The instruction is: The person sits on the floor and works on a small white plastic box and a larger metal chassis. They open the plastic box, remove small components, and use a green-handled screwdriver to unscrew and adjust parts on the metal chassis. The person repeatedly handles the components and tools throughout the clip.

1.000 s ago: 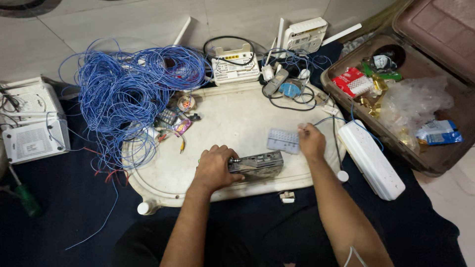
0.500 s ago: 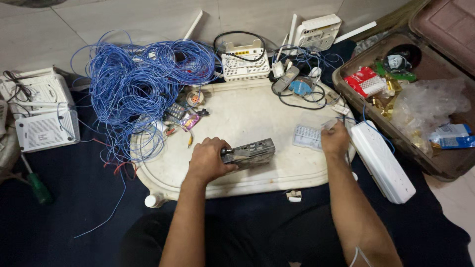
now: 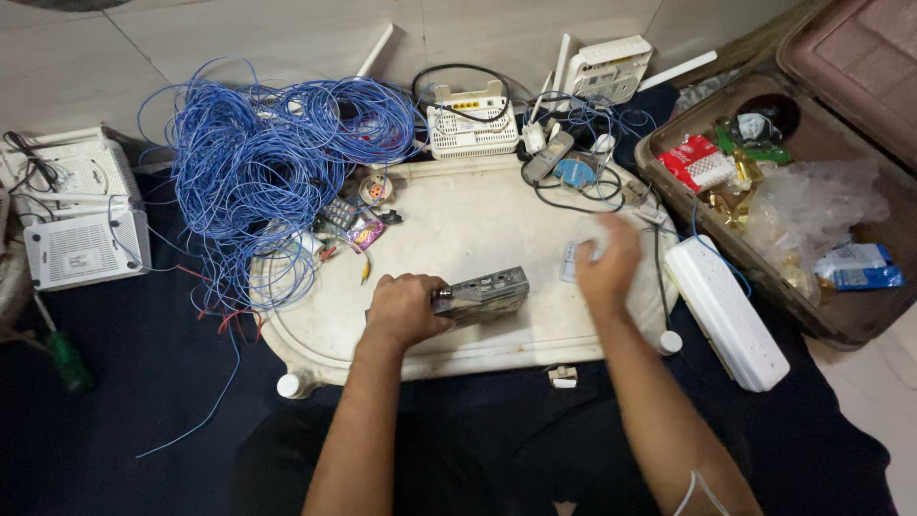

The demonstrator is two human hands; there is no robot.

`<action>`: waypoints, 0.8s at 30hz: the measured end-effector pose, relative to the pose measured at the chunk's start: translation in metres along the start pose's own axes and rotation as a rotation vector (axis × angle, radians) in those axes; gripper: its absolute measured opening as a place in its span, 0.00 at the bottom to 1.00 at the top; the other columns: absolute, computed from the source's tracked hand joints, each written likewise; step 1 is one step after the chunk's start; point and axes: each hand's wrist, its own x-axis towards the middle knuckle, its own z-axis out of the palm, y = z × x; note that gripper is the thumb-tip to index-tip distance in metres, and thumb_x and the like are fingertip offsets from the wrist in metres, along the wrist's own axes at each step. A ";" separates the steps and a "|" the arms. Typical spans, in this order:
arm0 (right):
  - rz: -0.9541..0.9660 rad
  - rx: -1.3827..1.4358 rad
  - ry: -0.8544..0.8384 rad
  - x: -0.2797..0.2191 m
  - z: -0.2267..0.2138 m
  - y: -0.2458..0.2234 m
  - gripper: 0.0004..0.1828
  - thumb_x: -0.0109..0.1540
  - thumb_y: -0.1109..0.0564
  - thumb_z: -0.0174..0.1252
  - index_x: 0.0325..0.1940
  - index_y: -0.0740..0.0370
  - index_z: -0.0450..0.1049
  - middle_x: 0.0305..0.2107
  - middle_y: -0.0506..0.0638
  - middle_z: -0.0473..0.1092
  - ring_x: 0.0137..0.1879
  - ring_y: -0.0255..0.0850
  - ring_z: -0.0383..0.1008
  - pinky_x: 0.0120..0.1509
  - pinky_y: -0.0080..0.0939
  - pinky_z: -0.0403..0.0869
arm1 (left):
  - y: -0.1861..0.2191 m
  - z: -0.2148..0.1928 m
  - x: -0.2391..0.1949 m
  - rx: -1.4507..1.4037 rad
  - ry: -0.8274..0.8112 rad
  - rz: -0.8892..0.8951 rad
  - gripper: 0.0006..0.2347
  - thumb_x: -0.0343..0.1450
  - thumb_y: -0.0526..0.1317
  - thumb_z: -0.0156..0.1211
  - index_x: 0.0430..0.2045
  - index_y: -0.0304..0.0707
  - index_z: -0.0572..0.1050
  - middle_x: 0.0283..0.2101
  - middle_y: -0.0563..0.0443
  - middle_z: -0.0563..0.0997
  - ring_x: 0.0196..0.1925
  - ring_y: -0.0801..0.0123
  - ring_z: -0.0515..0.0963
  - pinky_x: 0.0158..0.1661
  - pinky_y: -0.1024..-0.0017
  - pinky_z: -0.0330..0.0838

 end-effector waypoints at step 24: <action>-0.419 0.182 -0.985 -0.067 0.065 -0.125 0.27 0.58 0.45 0.64 0.58 0.58 0.73 0.59 0.53 0.68 0.68 0.54 0.62 0.67 0.57 0.62 | -0.040 -0.038 0.005 -0.329 0.566 -0.232 0.30 0.53 0.52 0.79 0.47 0.37 0.82 0.40 0.37 0.85 0.40 0.52 0.86 0.46 0.60 0.78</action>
